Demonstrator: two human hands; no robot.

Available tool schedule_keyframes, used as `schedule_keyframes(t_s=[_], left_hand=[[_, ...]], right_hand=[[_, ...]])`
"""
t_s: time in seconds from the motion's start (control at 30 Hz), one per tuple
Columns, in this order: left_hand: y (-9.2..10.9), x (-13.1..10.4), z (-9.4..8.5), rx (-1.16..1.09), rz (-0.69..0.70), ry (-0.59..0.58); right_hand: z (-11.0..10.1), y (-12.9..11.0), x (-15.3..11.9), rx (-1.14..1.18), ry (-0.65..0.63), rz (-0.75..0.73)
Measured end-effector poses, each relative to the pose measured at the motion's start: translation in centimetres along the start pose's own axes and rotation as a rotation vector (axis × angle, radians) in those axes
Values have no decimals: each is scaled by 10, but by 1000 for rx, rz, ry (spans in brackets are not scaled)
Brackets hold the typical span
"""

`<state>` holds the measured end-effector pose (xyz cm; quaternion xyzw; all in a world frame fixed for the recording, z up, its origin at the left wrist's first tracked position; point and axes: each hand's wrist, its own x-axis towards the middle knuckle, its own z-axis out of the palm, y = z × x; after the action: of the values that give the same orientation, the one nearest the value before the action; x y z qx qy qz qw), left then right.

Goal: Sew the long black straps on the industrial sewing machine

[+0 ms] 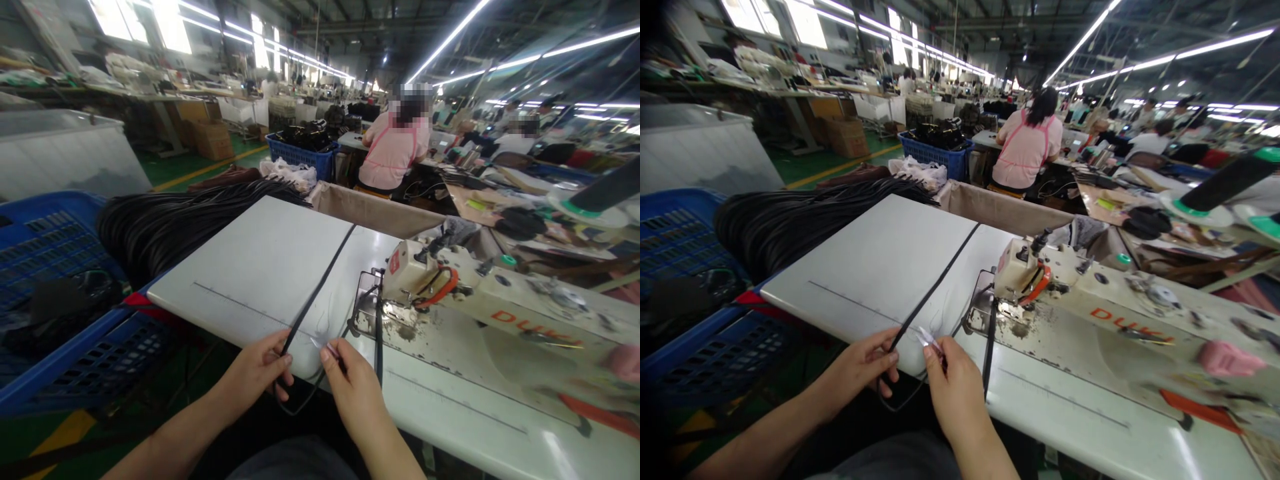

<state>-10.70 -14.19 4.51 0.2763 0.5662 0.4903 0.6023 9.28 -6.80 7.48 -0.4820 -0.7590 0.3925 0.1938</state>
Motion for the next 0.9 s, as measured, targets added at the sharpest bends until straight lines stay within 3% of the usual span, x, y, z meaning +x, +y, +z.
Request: schedule_keyframes(t_s=[0.23, 0.47, 0.77, 0.9], left_hand=[[11, -10, 6, -63, -96, -183], [11, -12, 8, -148, -109, -183], [9, -13, 14, -161, -112, -244], [10, -11, 11, -88, -107, -229]], right_hand=[[4, -11, -5, -105, -56, -1], [1, -8, -4, -114, -36, 51], [7, -1, -8, -126, 57, -96], [6, 7, -10, -32, 131, -82]])
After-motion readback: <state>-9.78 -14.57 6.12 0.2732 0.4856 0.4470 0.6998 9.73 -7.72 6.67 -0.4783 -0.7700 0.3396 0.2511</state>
